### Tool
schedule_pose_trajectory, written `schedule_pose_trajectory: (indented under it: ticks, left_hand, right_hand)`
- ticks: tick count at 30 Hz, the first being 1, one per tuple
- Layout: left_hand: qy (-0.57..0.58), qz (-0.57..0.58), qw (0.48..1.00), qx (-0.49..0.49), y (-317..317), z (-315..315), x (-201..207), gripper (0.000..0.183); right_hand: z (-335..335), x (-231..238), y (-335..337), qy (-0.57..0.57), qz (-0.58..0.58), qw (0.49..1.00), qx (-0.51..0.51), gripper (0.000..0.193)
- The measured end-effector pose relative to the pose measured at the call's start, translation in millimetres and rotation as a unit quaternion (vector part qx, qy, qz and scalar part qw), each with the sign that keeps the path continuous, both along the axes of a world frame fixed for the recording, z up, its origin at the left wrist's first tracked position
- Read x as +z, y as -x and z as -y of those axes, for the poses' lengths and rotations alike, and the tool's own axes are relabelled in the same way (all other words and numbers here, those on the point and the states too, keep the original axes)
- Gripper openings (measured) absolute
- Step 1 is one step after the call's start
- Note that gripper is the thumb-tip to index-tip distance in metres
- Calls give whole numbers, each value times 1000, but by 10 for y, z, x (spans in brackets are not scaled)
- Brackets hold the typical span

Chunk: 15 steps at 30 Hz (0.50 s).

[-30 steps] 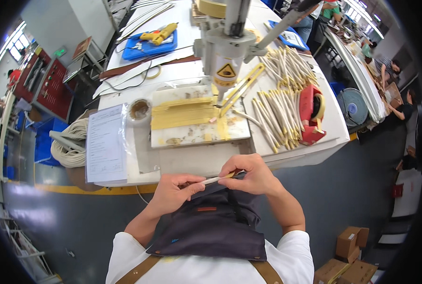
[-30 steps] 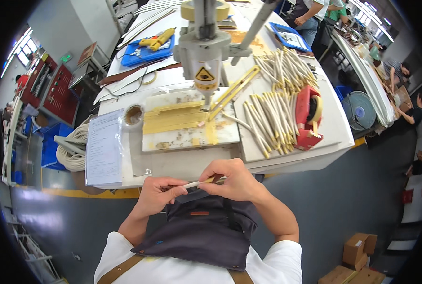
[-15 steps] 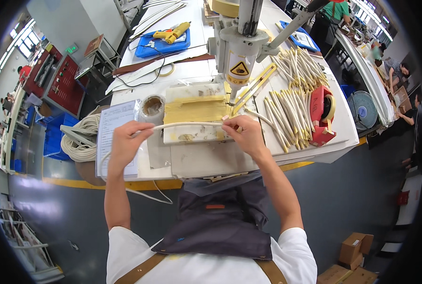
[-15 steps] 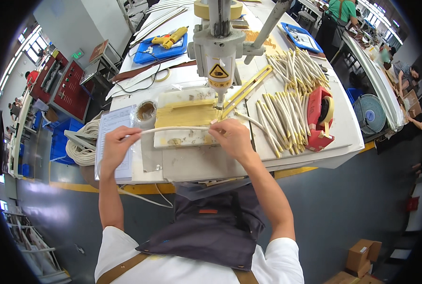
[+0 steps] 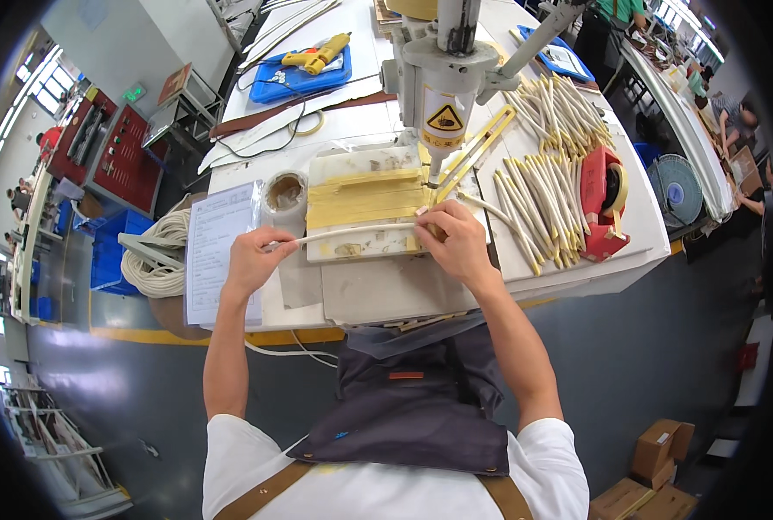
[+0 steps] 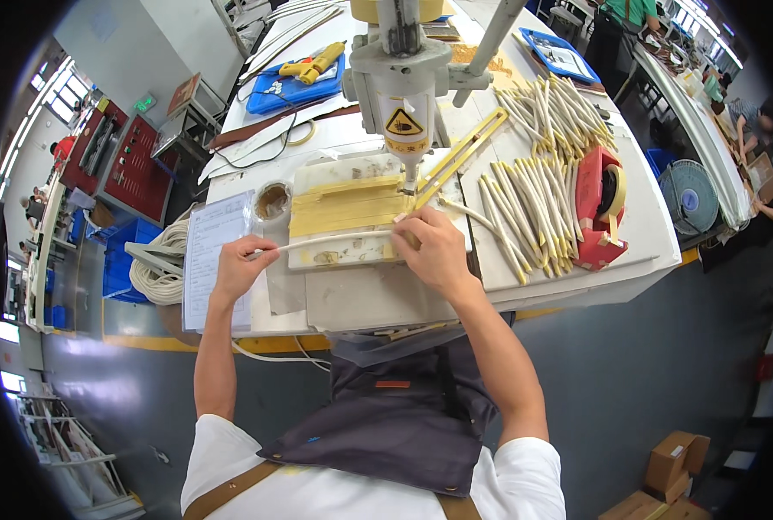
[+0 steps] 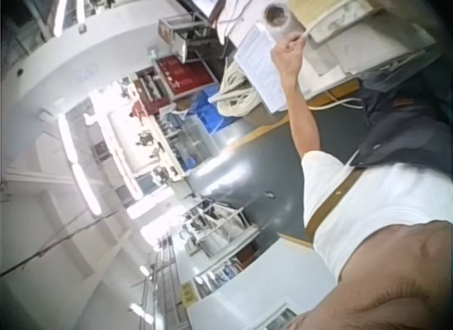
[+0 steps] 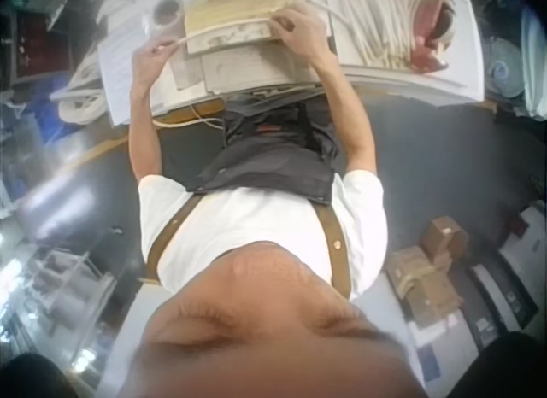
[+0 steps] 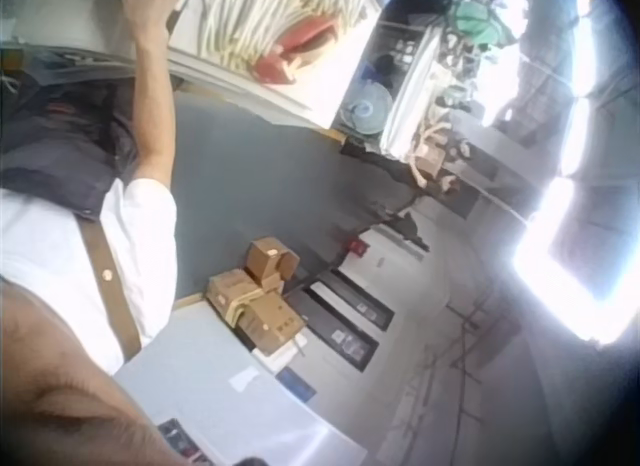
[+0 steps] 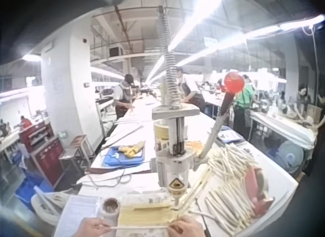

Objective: The person repeatedly picks up white cables and yellow plastic sleeves, inserts the sleeves onto the cable ends, and places the finished pieces into a pile on the table. The process is performed one at a time in a repetitive loop.

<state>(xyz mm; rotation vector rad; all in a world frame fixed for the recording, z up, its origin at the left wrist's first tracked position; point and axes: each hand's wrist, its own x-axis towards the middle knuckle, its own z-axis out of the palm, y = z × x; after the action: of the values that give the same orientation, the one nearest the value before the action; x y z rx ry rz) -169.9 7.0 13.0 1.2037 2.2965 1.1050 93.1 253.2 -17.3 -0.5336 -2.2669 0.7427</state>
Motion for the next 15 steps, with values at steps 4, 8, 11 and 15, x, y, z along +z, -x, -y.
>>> schedule_pose_trajectory:
  ticks: [4,8,11,15]
  left_hand:
    - [-16,-40,999,-24,-8,-36,-60,18]
    - [-36,-110,992,-53,-29,-93,-80,19]
    - [-56,-148,985,-64,-38,-101,-94,17]
    - [-39,-161,984,-67,-67,-122,-29,13]
  right_hand:
    - [-10,-1,11,3,6,1000,1,12]
    - [-28,-23,8,-7,-18,1000,6,12]
    - [-8,3,3,16,0,1000,6,11]
    - [0,11,-15,26,22,999,-1,10]
